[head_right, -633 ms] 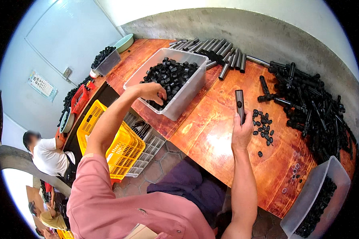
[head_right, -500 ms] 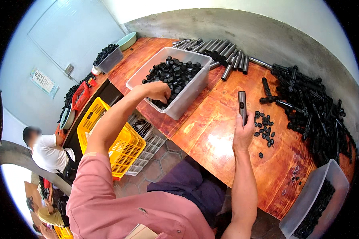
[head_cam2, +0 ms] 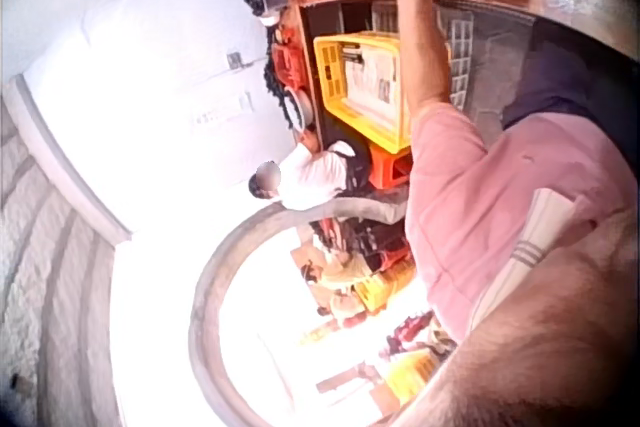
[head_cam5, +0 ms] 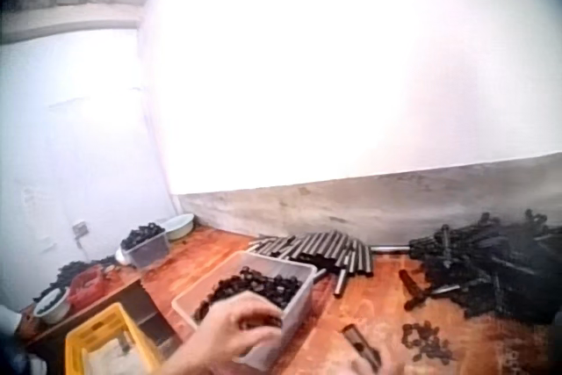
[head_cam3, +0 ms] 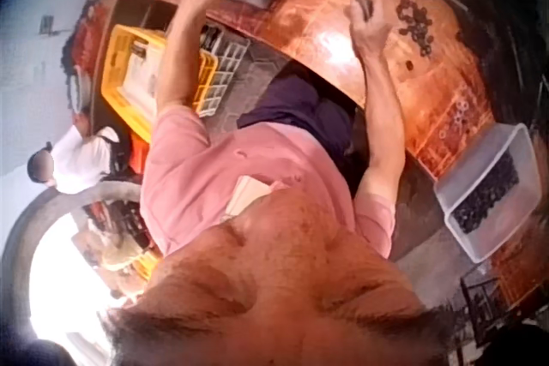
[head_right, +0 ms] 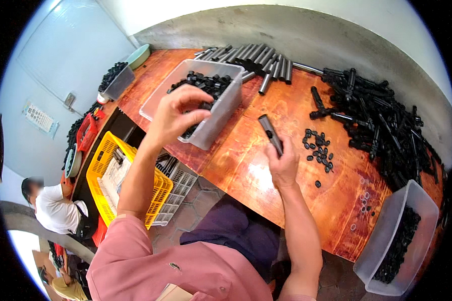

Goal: The person assembles small black plastic components onto metal rods at a workbench. They repeatedly pick up a rod, insert a plastic piece, and place the assembled unit into a yellow basket. The process is repetitive and focused on manual assembly.

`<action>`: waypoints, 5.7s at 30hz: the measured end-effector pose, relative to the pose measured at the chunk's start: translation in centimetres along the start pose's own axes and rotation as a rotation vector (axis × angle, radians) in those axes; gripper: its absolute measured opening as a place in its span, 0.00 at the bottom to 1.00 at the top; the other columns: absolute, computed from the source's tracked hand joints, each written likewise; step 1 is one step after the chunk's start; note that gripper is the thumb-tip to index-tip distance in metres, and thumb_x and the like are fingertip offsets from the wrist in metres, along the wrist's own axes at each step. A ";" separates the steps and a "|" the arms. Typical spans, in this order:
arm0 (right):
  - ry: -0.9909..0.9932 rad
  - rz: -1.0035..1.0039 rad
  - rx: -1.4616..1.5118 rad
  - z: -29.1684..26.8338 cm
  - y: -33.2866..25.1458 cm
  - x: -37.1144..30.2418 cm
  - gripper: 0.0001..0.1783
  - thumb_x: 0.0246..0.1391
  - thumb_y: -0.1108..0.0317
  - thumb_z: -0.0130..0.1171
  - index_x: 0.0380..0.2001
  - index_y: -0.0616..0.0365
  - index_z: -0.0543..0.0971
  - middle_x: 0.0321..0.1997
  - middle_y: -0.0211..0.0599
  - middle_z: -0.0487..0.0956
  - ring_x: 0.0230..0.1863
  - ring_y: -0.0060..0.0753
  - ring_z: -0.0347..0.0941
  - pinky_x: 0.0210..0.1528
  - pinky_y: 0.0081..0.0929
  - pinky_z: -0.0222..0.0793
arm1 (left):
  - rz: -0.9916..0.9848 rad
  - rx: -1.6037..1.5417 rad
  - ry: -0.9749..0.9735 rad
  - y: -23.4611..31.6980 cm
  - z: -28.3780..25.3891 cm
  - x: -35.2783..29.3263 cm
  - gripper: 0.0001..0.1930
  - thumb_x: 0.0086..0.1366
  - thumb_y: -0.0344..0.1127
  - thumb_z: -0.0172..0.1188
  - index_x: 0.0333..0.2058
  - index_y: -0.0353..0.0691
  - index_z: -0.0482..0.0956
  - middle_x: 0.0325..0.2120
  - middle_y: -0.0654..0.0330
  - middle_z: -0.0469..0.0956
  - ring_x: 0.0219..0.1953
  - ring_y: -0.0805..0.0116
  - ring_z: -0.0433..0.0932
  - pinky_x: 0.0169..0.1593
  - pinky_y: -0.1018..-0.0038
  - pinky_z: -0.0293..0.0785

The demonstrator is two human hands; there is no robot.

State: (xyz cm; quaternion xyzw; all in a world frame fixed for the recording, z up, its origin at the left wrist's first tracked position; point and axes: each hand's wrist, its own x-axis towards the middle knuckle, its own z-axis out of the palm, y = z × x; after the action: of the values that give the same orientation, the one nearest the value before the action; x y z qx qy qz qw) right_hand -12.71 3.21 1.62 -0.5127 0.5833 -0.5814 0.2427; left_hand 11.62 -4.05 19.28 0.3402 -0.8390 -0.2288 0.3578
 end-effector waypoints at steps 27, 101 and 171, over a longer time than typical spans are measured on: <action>-0.025 -0.423 -0.148 0.5 -0.1 -0.8 0.15 0.47 0.68 0.69 0.38 0.62 0.78 0.29 0.44 0.79 0.27 0.44 0.80 0.30 0.36 0.74 | -0.263 -0.487 -0.116 -3.0 8.1 -1.5 0.14 0.57 0.24 0.71 0.43 0.34 0.84 0.41 0.64 0.77 0.41 0.78 0.77 0.45 0.82 0.76; -0.081 -0.056 -0.162 1.2 2.7 1.1 0.15 0.50 0.72 0.64 0.41 0.61 0.75 0.40 0.47 0.77 0.47 0.53 0.72 0.50 0.46 0.65 | -0.391 -1.118 -0.171 -2.8 20.2 2.4 0.20 0.72 0.45 0.45 0.25 0.37 0.71 0.20 0.61 0.69 0.27 0.71 0.68 0.36 0.75 0.65; 0.023 -0.172 -0.565 -9.0 -18.3 -11.2 0.03 0.54 0.63 0.66 0.32 0.45 0.83 0.33 0.28 0.79 0.31 0.28 0.75 0.35 0.30 0.70 | -0.563 -2.071 -0.286 -10.8 24.8 3.9 0.20 0.77 0.44 0.43 0.60 0.39 0.68 0.36 0.56 0.72 0.34 0.65 0.71 0.38 0.72 0.75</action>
State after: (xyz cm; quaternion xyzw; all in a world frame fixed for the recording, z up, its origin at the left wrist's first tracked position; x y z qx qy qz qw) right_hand -10.84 20.63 16.95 -0.6008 0.6792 -0.4202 0.0337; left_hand -4.72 -10.62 -1.60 0.0235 -0.1639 -0.9379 0.3050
